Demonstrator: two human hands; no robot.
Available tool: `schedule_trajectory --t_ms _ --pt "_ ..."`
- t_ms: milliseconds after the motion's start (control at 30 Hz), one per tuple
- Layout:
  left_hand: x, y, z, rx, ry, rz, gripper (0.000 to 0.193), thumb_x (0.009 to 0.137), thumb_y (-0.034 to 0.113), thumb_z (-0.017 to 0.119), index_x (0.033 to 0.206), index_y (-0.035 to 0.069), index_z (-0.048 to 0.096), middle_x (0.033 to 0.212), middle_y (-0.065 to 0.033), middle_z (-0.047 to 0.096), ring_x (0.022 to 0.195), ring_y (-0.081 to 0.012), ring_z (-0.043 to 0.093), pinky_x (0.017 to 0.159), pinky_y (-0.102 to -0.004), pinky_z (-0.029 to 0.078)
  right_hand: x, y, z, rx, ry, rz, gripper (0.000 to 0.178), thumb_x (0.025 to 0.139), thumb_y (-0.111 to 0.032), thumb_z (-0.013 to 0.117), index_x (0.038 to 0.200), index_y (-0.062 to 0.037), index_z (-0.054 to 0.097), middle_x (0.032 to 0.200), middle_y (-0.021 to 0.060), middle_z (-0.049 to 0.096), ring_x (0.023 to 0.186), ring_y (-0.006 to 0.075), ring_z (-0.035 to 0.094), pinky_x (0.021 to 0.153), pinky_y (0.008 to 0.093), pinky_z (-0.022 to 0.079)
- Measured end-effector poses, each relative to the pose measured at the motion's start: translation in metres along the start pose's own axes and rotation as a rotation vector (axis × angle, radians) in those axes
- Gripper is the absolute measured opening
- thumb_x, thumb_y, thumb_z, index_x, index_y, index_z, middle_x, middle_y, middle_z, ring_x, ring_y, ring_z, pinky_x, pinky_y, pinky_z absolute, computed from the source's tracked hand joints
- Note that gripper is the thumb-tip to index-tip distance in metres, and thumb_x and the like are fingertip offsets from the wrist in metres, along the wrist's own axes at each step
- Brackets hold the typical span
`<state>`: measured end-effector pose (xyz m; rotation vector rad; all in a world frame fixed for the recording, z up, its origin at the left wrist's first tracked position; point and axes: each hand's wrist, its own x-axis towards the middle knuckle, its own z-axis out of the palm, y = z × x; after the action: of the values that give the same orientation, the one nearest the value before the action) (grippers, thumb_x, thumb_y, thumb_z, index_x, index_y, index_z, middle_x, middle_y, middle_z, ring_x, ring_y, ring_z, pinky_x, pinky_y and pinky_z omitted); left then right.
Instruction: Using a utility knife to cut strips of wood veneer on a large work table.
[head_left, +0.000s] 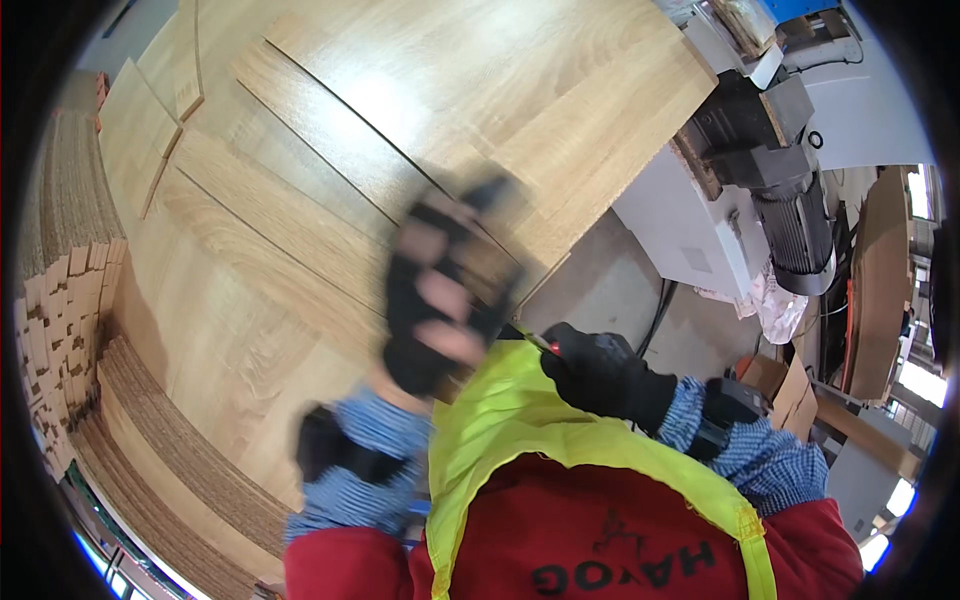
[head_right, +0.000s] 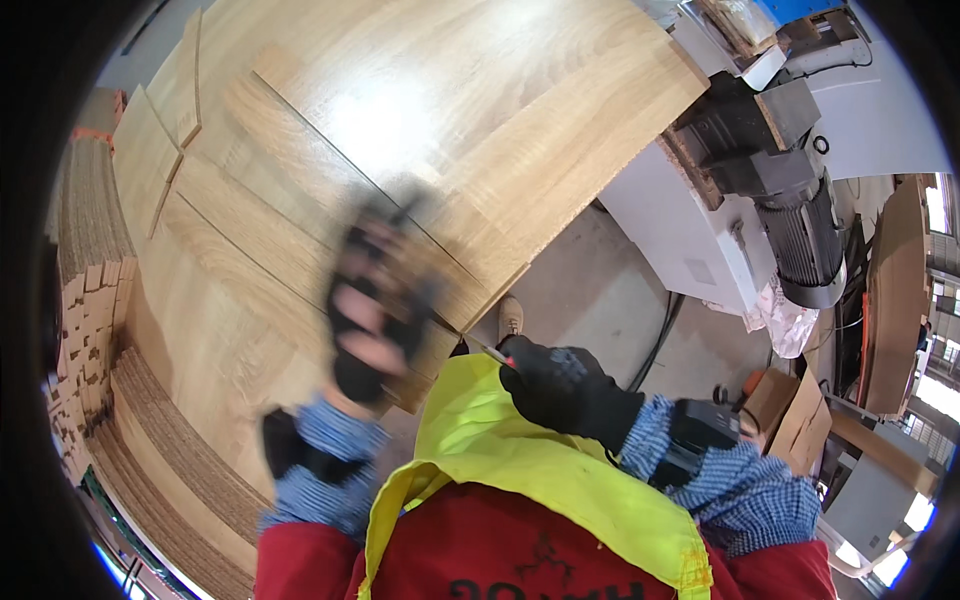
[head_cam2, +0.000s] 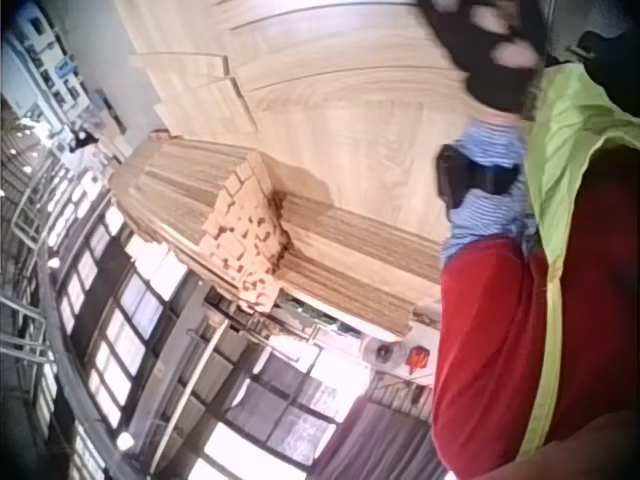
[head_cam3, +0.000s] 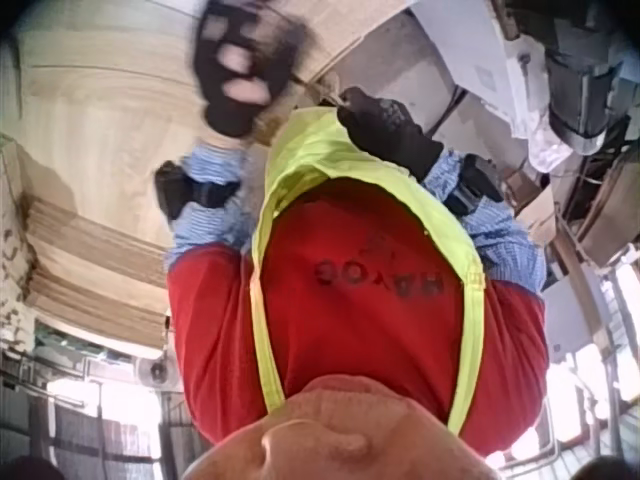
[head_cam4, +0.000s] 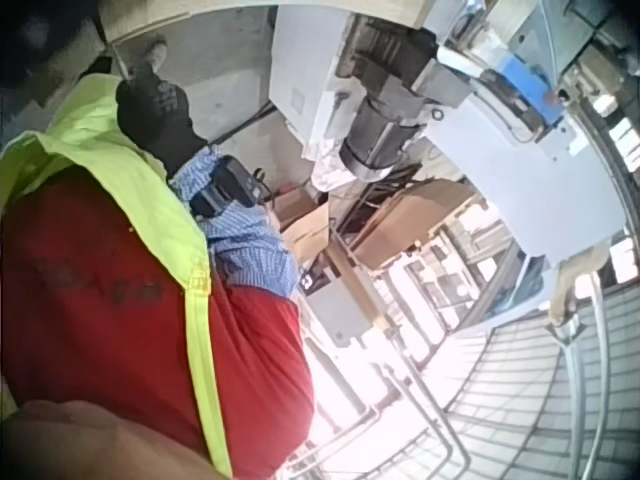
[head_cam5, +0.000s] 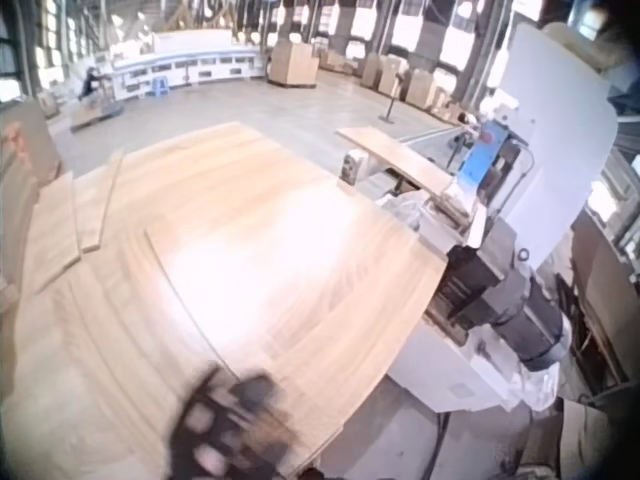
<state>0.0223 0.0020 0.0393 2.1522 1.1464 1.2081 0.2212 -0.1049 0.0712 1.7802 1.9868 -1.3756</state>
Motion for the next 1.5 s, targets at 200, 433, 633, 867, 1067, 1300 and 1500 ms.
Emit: schedule_trajectory --t_ms 200,433,633,867,1067,1300,1500 --pt "0.159 -0.213 -0.123 0.750 -0.021 -0.191 0.086 0.079 0.044 0.073 0.139 -0.006 0.037 0.140 -0.0228 0.044 0.131 -0.0298 0.042 0.106 -0.0340 0.035 0.011 0.002 -0.004 0.083 0.379 -0.244 0.016 0.091 -0.014 0.052 0.105 -0.0048 0.054 0.078 0.0111 0.056 0.065 0.0258 0.060 0.058 0.0372 0.050" --pt "0.182 -0.239 -0.132 0.446 -0.343 -0.532 0.091 0.074 0.048 0.076 0.141 -0.002 0.038 0.141 -0.0202 0.045 0.131 -0.0284 0.043 0.107 -0.0338 0.035 0.030 -0.027 -0.018 0.118 0.466 -0.283 0.029 0.078 0.001 0.059 0.105 -0.0012 0.051 0.081 0.0113 0.052 0.065 0.0254 0.055 0.059 0.0362 0.047" --pt "0.159 -0.242 -0.145 0.354 -0.320 -0.504 0.088 0.076 0.044 0.076 0.142 -0.001 0.037 0.142 -0.0182 0.043 0.131 -0.0256 0.042 0.107 -0.0329 0.034 0.023 -0.002 -0.027 0.152 0.501 -0.412 0.027 0.081 -0.004 0.059 0.106 -0.0005 0.048 0.075 0.0133 0.053 0.063 0.0278 0.058 0.055 0.0383 0.048" --pt "0.139 -0.189 -0.140 0.594 -0.145 -0.339 0.076 0.082 0.038 0.072 0.141 0.003 0.040 0.140 -0.0177 0.046 0.130 -0.0267 0.044 0.107 -0.0343 0.034 0.003 0.006 -0.040 -0.114 0.305 -0.129 0.016 0.087 -0.016 0.058 0.092 -0.0038 0.049 0.060 0.0133 0.056 0.051 0.0337 0.057 0.047 0.0424 0.046" --pt "0.066 0.001 -0.028 0.076 -0.077 -0.142 0.042 0.089 0.014 0.061 0.129 0.005 0.053 0.119 -0.0150 0.060 0.110 -0.0278 0.058 0.095 -0.0349 0.045 0.000 0.008 -0.041 -0.278 0.274 -0.190 0.019 0.084 -0.016 0.062 0.097 -0.0063 0.052 0.065 0.0117 0.058 0.050 0.0300 0.057 0.046 0.0367 0.046" --pt "0.006 0.067 0.093 -0.477 -0.446 0.168 0.038 0.075 0.027 0.075 0.105 0.005 0.067 0.104 -0.0140 0.067 0.101 -0.0320 0.063 0.091 -0.0413 0.048 -0.003 0.057 0.007 0.811 0.447 -0.392 0.024 0.081 -0.005 0.067 0.104 -0.0070 0.062 0.115 0.0102 0.057 0.103 0.0209 0.059 0.086 0.0303 0.050" --pt "0.002 0.061 0.098 -0.355 -0.464 0.123 0.037 0.078 0.030 0.070 0.105 0.005 0.068 0.102 -0.0132 0.068 0.095 -0.0327 0.065 0.093 -0.0397 0.049 0.008 0.059 0.012 0.906 0.269 -0.157 0.028 0.084 -0.006 0.066 0.111 -0.0058 0.059 0.109 0.0077 0.060 0.103 0.0188 0.059 0.087 0.0304 0.050"
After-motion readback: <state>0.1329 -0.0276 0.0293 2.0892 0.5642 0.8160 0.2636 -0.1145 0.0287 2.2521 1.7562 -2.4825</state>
